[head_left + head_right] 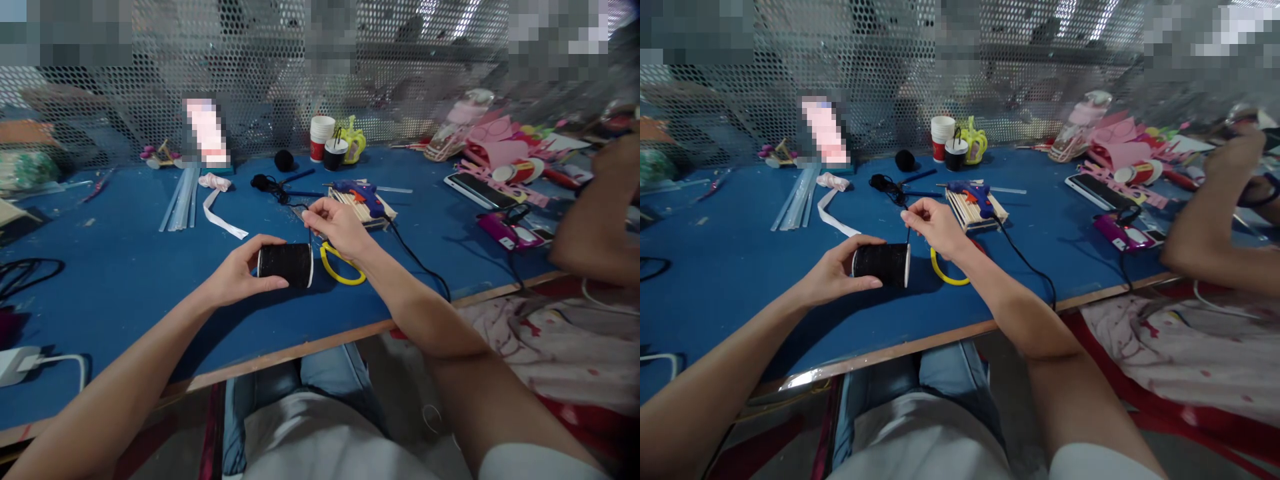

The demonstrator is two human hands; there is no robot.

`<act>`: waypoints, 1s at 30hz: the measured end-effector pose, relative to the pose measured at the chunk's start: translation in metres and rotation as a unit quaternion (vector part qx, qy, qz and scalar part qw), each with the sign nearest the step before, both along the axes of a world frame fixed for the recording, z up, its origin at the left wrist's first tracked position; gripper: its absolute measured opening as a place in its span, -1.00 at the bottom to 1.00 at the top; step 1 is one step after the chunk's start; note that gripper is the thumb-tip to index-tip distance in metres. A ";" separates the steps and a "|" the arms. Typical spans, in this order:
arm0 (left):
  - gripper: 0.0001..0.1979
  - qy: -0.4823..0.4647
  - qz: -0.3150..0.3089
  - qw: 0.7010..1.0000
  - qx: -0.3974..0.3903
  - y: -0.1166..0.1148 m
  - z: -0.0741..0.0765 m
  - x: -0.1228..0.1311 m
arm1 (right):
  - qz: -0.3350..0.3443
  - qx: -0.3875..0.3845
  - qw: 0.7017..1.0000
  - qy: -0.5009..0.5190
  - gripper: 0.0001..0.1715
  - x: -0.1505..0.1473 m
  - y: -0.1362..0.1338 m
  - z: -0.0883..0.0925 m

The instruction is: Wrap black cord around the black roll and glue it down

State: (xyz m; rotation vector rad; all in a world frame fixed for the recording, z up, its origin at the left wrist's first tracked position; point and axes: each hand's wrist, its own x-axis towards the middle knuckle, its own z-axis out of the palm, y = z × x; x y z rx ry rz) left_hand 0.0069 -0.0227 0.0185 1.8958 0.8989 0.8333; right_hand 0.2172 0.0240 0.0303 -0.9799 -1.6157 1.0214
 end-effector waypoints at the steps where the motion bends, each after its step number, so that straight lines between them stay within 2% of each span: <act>1: -0.43 0.000 0.000 1.000 0.003 0.000 0.000 0.000 | 0.003 -0.002 1.000 -0.002 -0.70 0.000 0.000 0.000; 19: -0.44 -0.029 0.009 0.993 0.115 0.001 0.000 0.002 | 0.026 -0.065 0.997 -0.044 -0.73 -0.006 -0.005 0.000; 23: -0.44 -0.046 0.022 0.993 0.106 0.001 0.000 0.003 | 0.030 -0.084 0.996 -0.029 -0.70 -0.007 -0.005 0.000; 30: -0.42 -0.051 0.044 0.995 0.071 0.000 -0.002 0.004 | 0.054 -0.166 0.984 0.030 -0.67 -0.008 -0.003 0.001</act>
